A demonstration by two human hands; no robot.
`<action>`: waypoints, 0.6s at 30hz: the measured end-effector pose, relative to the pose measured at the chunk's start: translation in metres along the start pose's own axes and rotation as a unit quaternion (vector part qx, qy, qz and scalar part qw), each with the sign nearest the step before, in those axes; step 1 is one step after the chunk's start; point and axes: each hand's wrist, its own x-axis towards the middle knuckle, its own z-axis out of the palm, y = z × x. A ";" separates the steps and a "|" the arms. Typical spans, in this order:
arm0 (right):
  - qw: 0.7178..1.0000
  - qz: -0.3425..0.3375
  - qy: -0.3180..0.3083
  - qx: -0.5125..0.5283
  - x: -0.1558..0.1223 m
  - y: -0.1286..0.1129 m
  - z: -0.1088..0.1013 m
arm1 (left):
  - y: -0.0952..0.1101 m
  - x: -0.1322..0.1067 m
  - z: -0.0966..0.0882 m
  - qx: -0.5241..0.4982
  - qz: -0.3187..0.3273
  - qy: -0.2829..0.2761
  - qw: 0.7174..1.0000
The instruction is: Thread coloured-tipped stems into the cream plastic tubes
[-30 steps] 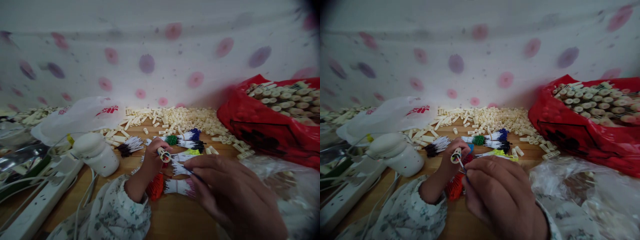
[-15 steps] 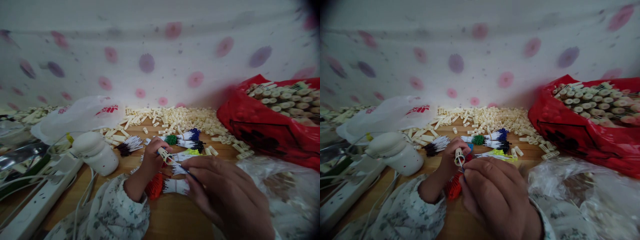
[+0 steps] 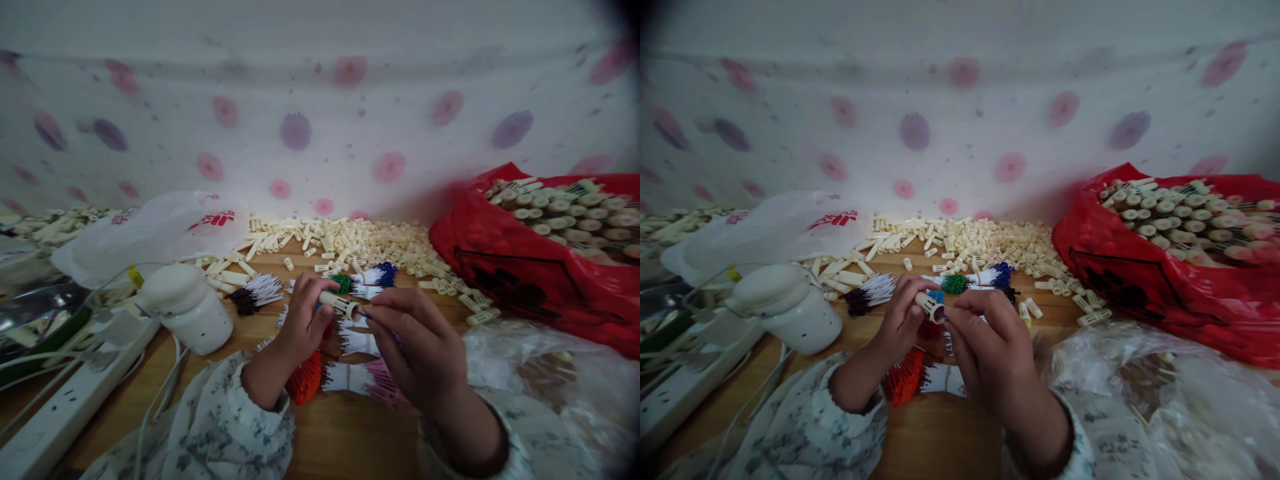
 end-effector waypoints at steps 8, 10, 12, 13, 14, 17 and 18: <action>0.999 0.036 0.029 0.003 -0.003 0.004 0.005 | 0.000 0.001 0.002 0.042 -0.002 0.022 0.999; 0.999 0.037 0.017 0.000 -0.004 0.007 0.008 | 0.001 0.001 0.002 0.049 0.003 0.026 0.998; 0.999 0.038 0.012 0.004 -0.004 0.008 0.010 | 0.001 0.001 0.003 0.059 0.006 0.034 0.998; 0.999 0.041 0.014 0.008 -0.004 0.008 0.011 | 0.001 0.001 0.003 0.066 0.004 0.040 0.997; 0.999 0.047 0.018 0.012 -0.005 0.008 0.012 | 0.002 0.001 0.003 0.074 0.002 0.045 0.996; 0.994 0.098 0.023 0.046 -0.007 0.005 0.016 | 0.001 0.001 0.003 0.103 -0.005 0.060 0.993; 0.990 0.123 0.024 0.066 -0.008 0.004 0.018 | 0.000 0.002 0.003 0.112 -0.006 0.068 0.991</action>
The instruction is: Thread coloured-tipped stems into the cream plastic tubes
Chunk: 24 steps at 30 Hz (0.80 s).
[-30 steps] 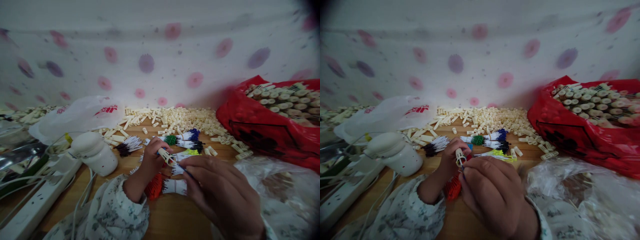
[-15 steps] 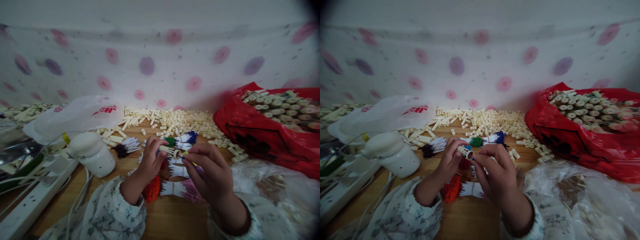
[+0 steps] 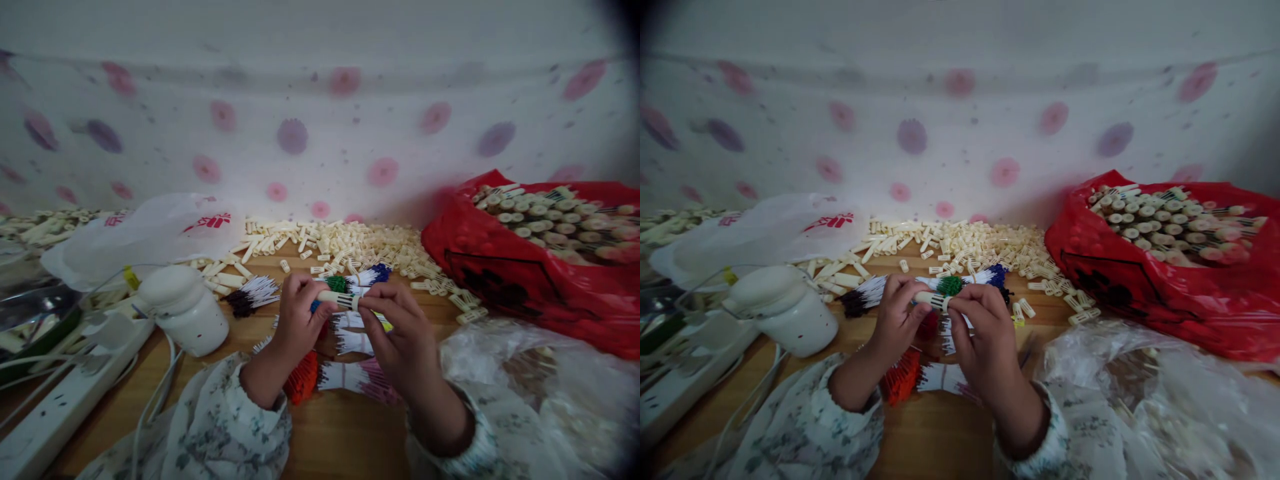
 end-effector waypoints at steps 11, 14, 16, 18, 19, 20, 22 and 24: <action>0.975 0.168 0.005 0.142 -0.005 0.008 0.013 | -0.003 0.001 0.001 0.103 0.031 0.047 0.993; 0.972 0.186 0.016 0.140 -0.005 0.010 0.013 | -0.003 0.001 0.001 0.112 0.031 0.046 0.992; 0.974 0.188 0.027 0.126 -0.005 0.011 0.014 | -0.002 0.000 0.002 0.114 0.031 0.047 0.992; 0.974 0.193 0.037 0.115 -0.005 0.011 0.015 | -0.002 0.000 0.003 0.108 0.025 0.043 0.993; 0.974 0.195 0.043 0.110 -0.006 0.011 0.015 | -0.002 0.000 0.004 0.102 0.021 0.039 0.994; 0.973 0.198 0.047 0.104 -0.006 0.010 0.016 | -0.001 0.000 0.005 0.096 0.016 0.034 0.995; 0.973 0.204 0.050 0.097 -0.007 0.010 0.016 | -0.001 -0.001 0.006 0.085 0.008 0.024 0.996; 0.971 0.213 0.048 0.102 -0.007 0.010 0.016 | 0.000 -0.002 0.007 0.079 0.002 0.019 0.997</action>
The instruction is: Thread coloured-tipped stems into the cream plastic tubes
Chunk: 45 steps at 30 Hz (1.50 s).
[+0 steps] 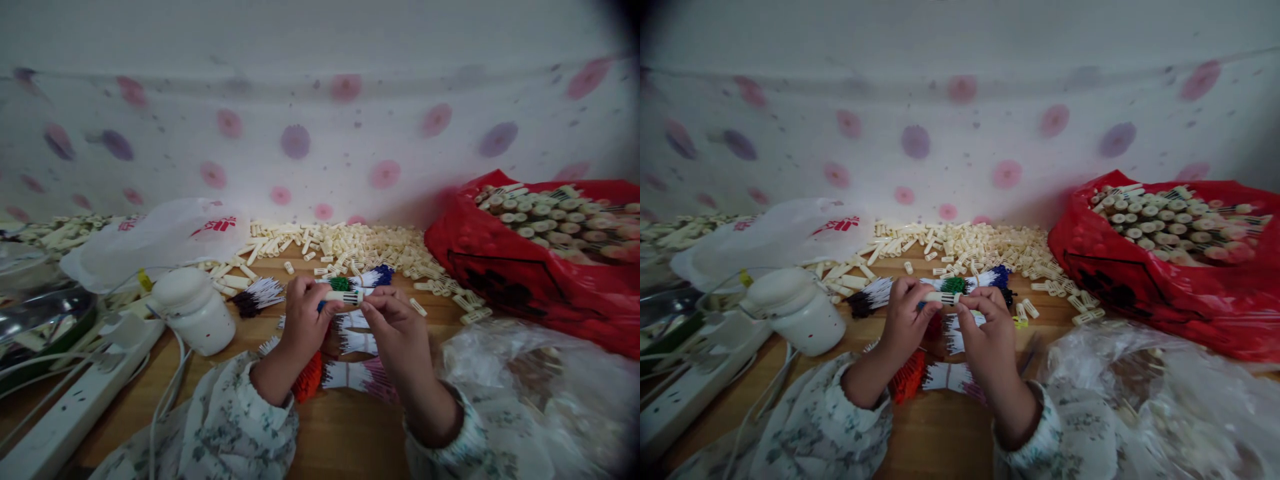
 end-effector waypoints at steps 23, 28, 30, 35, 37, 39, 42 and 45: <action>1.000 -0.029 0.004 0.006 -0.001 -0.006 -0.001 | -0.003 0.002 0.004 -0.149 -0.092 -0.065 0.982; 0.998 -0.059 0.006 0.002 -0.004 -0.011 0.000 | -0.002 0.002 0.002 -0.160 -0.093 -0.067 0.980; 0.997 -0.081 0.006 -0.001 -0.005 -0.014 -0.001 | -0.002 0.003 0.002 -0.170 -0.090 -0.069 0.979; 0.991 -0.135 -0.006 -0.019 -0.009 -0.021 -0.002 | -0.004 0.004 0.001 -0.202 -0.073 -0.080 0.973; 0.987 -0.158 -0.018 -0.036 -0.011 -0.021 -0.003 | -0.003 0.005 0.000 -0.224 -0.074 -0.088 0.968; 0.982 -0.179 -0.029 -0.048 -0.013 -0.021 -0.003 | -0.003 0.006 -0.001 -0.248 -0.078 -0.093 0.961; 0.977 -0.202 -0.030 -0.056 -0.015 -0.021 -0.003 | -0.003 0.007 -0.001 -0.289 -0.089 -0.109 0.947; 0.974 -0.212 -0.029 -0.080 -0.017 -0.023 -0.003 | -0.005 0.006 0.000 -0.341 -0.111 -0.138 0.923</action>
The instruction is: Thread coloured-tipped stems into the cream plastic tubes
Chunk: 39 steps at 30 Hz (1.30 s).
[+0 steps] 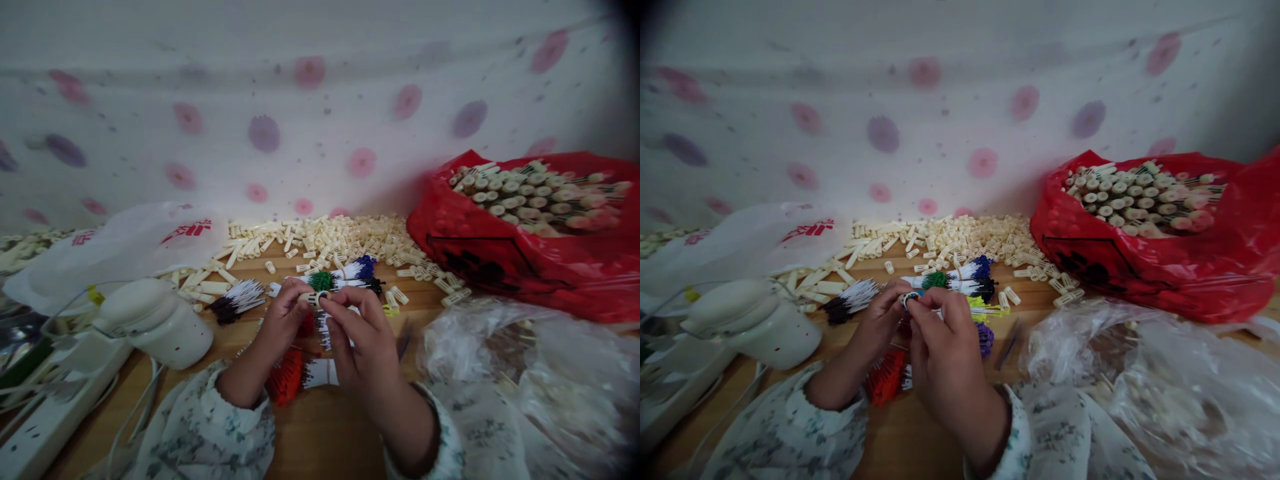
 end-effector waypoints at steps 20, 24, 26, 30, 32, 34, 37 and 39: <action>0.999 -0.051 0.002 0.007 -0.002 -0.006 -0.017 | -0.002 -0.008 0.004 -0.147 -0.062 -0.093 0.983; 0.996 -0.072 0.004 -0.058 -0.003 -0.005 -0.013 | -0.002 -0.007 0.002 -0.123 -0.049 -0.101 0.986; 0.994 -0.067 0.015 -0.083 -0.004 -0.005 -0.010 | -0.002 -0.006 0.001 -0.103 -0.050 -0.103 0.988; 0.999 -0.016 0.018 -0.046 -0.005 -0.007 -0.007 | -0.001 -0.004 -0.001 -0.054 -0.028 -0.087 0.994; 1.000 0.022 0.004 0.012 -0.005 -0.007 -0.006 | 0.000 -0.003 -0.001 -0.020 -0.014 -0.069 0.997; 0.998 0.043 -0.014 0.048 -0.005 -0.006 -0.005 | 0.000 -0.002 -0.002 0.019 -0.002 -0.045 0.999; 0.997 0.038 -0.025 0.058 -0.006 -0.004 -0.005 | 0.001 -0.001 -0.002 0.047 0.002 -0.019 0.999; 0.997 0.028 -0.016 0.066 -0.006 -0.003 -0.006 | 0.002 -0.002 -0.003 0.032 -0.003 -0.032 0.999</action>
